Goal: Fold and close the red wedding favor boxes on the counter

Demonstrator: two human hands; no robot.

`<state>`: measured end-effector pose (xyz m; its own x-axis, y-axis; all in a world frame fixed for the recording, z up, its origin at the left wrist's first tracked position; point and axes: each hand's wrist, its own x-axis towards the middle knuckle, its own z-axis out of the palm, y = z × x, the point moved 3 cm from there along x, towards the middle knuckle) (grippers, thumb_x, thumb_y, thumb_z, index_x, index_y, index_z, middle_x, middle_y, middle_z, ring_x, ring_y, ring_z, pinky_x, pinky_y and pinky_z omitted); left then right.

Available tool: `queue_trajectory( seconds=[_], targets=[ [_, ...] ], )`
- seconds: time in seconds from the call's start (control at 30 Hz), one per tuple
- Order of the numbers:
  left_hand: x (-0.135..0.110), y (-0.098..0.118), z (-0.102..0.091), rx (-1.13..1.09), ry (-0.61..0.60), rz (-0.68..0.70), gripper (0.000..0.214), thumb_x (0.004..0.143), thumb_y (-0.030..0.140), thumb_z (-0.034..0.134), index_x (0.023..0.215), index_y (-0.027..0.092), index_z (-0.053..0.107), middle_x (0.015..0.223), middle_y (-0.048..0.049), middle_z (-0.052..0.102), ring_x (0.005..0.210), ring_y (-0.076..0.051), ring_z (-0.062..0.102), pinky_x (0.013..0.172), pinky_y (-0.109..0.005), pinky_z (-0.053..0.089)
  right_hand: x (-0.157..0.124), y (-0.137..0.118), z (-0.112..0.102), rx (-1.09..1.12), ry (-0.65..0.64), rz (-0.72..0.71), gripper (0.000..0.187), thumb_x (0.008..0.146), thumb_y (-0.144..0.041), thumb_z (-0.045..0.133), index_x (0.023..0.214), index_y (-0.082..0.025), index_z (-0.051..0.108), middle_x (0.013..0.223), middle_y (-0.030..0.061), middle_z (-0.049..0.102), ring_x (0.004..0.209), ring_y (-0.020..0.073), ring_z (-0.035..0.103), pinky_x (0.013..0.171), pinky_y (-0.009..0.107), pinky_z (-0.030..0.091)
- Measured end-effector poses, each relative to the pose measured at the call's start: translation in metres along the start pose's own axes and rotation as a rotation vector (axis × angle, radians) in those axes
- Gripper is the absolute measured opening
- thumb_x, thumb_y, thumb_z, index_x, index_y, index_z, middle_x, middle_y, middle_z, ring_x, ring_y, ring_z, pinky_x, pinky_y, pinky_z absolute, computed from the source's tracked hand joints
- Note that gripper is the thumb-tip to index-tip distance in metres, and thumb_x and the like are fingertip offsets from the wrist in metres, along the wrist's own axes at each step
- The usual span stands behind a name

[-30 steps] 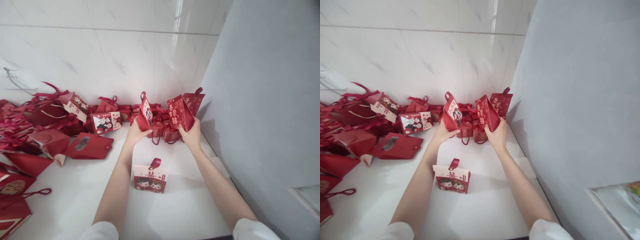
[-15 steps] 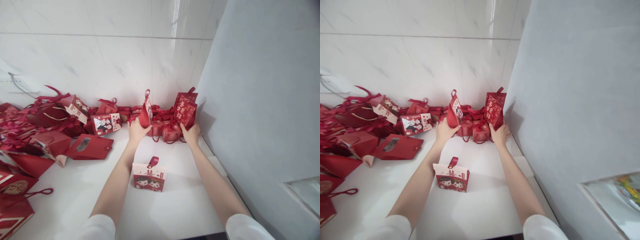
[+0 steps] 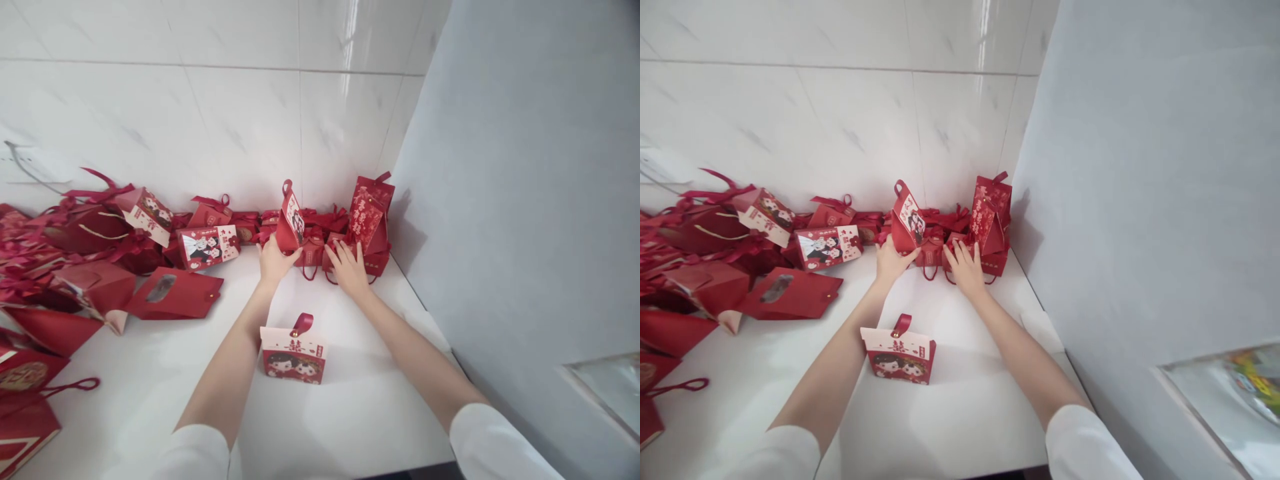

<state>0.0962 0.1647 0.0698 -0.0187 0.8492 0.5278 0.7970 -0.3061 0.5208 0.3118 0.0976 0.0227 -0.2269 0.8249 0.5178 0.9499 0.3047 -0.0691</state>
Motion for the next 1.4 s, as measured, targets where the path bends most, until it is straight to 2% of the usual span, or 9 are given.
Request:
queue_trajectory(
  seconds=[0.3, 0.4, 0.5, 0.7, 0.87, 1.0, 1.17, 1.27, 1.4],
  targets=[
    [-0.007, 0.013, 0.002, -0.029, 0.021, -0.068, 0.061, 0.072, 0.050, 0.075, 0.119, 0.017, 0.055, 0.112, -0.0134, 0.071, 0.115, -0.034, 0.063, 0.117, -0.055, 0.025, 0.041, 0.038, 0.016, 0.067, -0.010, -0.041, 0.073, 0.077, 0.007, 0.037, 0.148, -0.006, 0.041, 0.156, 0.0195, 0.041, 0.152, 0.0294, 0.023, 0.122, 0.064, 0.016],
    [-0.013, 0.022, -0.002, -0.007, 0.080, -0.027, 0.066, 0.074, 0.051, 0.073, 0.127, 0.018, 0.053, 0.127, -0.0146, 0.066, 0.124, -0.033, 0.058, 0.121, -0.057, 0.016, 0.033, 0.031, 0.005, 0.074, 0.028, -0.061, 0.065, 0.083, 0.003, 0.037, 0.146, -0.009, 0.045, 0.160, 0.0183, 0.032, 0.153, 0.0272, 0.020, 0.122, 0.061, 0.019],
    [-0.018, 0.035, -0.001, -0.007, 0.088, 0.031, 0.074, 0.077, 0.055, 0.070, 0.135, 0.015, 0.049, 0.136, -0.0168, 0.061, 0.128, -0.032, 0.056, 0.123, -0.057, 0.007, 0.012, 0.022, -0.012, 0.066, 0.146, -0.093, 0.054, 0.091, -0.008, 0.042, 0.143, -0.019, 0.049, 0.161, 0.0129, 0.034, 0.152, 0.0262, 0.023, 0.123, 0.064, 0.009],
    [-0.013, 0.057, 0.025, 0.027, -0.129, 0.165, 0.079, 0.080, 0.062, 0.065, 0.139, 0.012, 0.048, 0.137, -0.0216, 0.059, 0.137, -0.035, 0.047, 0.122, -0.059, -0.008, -0.017, 0.019, -0.029, 0.050, 0.339, 0.078, 0.041, 0.094, -0.023, 0.048, 0.133, -0.021, 0.057, 0.155, 0.0148, 0.043, 0.147, 0.0307, 0.034, 0.119, 0.071, 0.002],
    [-0.001, 0.057, 0.019, 0.055, -0.396, 0.215, 0.094, 0.085, 0.065, 0.055, 0.158, 0.018, 0.018, 0.163, -0.0153, 0.025, 0.154, -0.033, 0.014, 0.120, -0.066, -0.005, -0.018, -0.003, -0.023, 0.093, 0.381, -0.032, 0.039, 0.094, -0.022, 0.049, 0.133, -0.021, 0.056, 0.152, 0.0149, 0.047, 0.146, 0.0293, 0.037, 0.121, 0.068, 0.009],
    [0.007, 0.017, -0.043, 0.160, -0.178, 0.123, 0.086, 0.087, 0.058, 0.056, 0.157, 0.022, 0.023, 0.164, -0.0142, 0.022, 0.153, -0.034, 0.013, 0.121, -0.063, 0.001, -0.025, -0.029, -0.009, 0.248, 0.305, -0.263, 0.040, 0.092, -0.016, 0.048, 0.130, -0.024, 0.057, 0.145, 0.0120, 0.056, 0.142, 0.0268, 0.044, 0.120, 0.063, 0.026],
    [0.023, -0.092, -0.133, 0.204, 0.300, -0.306, 0.087, 0.077, 0.045, 0.071, 0.146, 0.004, 0.037, 0.145, -0.0283, 0.039, 0.140, -0.041, 0.035, 0.119, -0.055, 0.026, -0.028, -0.056, 0.003, 0.372, 0.243, -0.454, 0.042, 0.091, -0.012, 0.046, 0.131, -0.022, 0.056, 0.143, 0.0122, 0.058, 0.139, 0.0251, 0.047, 0.114, 0.055, 0.042],
    [0.031, -0.146, -0.150, 0.120, 0.187, -0.509, 0.095, 0.069, 0.046, 0.078, 0.146, 0.006, 0.039, 0.143, -0.0296, 0.040, 0.135, -0.045, 0.042, 0.115, -0.060, 0.030, -0.024, -0.063, 0.005, 0.413, 0.203, -0.404, 0.042, 0.091, -0.013, 0.046, 0.131, -0.022, 0.056, 0.143, 0.0131, 0.057, 0.139, 0.0263, 0.047, 0.112, 0.056, 0.043],
    [0.032, -0.170, -0.148, -0.001, 0.071, -0.451, 0.099, 0.068, 0.040, 0.079, 0.150, 0.009, 0.034, 0.150, -0.0269, 0.038, 0.143, -0.038, 0.037, 0.118, -0.052, 0.031, -0.021, -0.063, 0.005, 0.457, 0.192, -0.317, 0.042, 0.091, -0.014, 0.047, 0.132, -0.021, 0.055, 0.144, 0.0138, 0.056, 0.137, 0.0281, 0.048, 0.111, 0.056, 0.043]
  ],
)
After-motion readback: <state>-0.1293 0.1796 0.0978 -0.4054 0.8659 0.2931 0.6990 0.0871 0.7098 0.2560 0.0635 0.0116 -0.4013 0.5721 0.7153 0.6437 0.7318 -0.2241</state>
